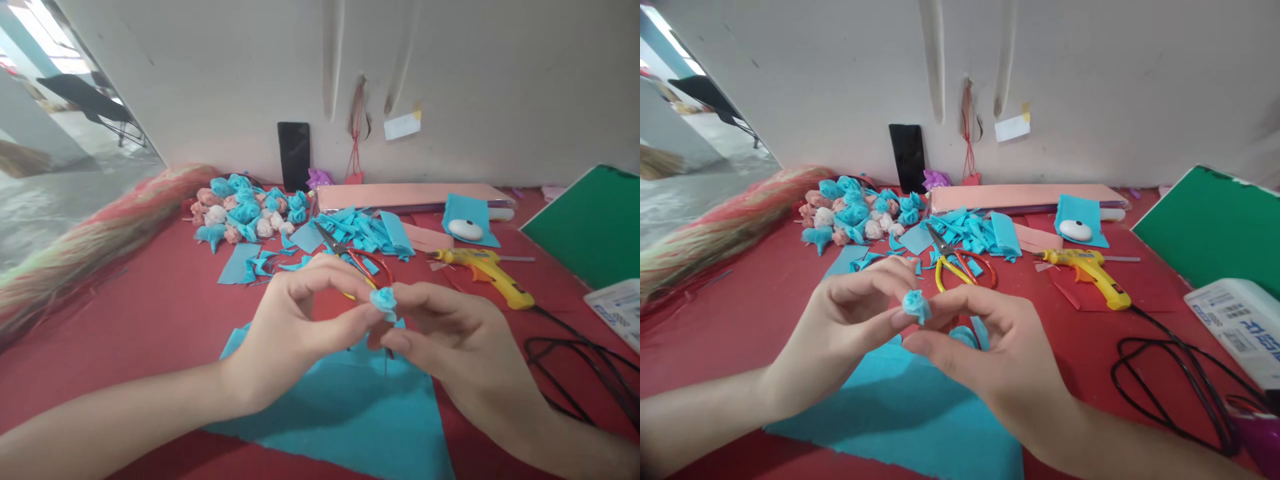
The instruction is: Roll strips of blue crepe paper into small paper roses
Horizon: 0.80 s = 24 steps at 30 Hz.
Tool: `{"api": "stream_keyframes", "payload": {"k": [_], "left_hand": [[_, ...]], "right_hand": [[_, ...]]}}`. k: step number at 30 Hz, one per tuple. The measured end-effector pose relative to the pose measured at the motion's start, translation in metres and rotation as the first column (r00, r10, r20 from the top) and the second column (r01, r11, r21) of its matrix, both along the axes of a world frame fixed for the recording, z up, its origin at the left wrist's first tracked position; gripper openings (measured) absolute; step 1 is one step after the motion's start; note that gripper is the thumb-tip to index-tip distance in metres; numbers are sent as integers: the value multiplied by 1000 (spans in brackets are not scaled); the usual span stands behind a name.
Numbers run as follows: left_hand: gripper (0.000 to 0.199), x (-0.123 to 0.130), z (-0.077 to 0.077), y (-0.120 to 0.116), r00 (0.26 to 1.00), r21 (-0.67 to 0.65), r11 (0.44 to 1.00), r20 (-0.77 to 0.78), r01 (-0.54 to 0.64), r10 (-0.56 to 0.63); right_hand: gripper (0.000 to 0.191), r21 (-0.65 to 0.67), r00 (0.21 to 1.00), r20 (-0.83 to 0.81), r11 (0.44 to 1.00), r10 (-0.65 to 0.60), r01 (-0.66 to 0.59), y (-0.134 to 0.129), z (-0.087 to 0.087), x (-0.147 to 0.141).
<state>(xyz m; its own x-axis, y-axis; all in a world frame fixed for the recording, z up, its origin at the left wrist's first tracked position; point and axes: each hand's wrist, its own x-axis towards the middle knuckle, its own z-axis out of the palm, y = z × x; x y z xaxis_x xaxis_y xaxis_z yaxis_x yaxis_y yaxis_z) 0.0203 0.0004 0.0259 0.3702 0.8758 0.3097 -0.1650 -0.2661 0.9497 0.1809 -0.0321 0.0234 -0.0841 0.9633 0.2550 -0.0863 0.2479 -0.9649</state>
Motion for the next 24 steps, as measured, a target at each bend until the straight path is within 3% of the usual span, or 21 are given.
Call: {"api": "stream_keyframes", "payload": {"k": [3,7,14,19,24], "left_hand": [[11,1,-1,0,999,30,999,-27,-34,35],[11,0,-2,1,999,102,994,-37,-25,29],[12,0,0,0,999,112,994,-37,-13,17],[12,-2,3,-2,1000,116,993,-8,14,-13],[13,-2,4,-4,1000,116,993,-4,16,-16]], "right_hand": [[19,110,991,100,991,-91,80,-3,0,-1],[26,179,987,132,981,-96,72,-3,3,-1],[33,145,990,116,988,-78,60,-2,3,1],[38,99,998,60,995,17,-23,-2,1,1],[31,111,996,60,992,61,-68,-3,2,2]]}}
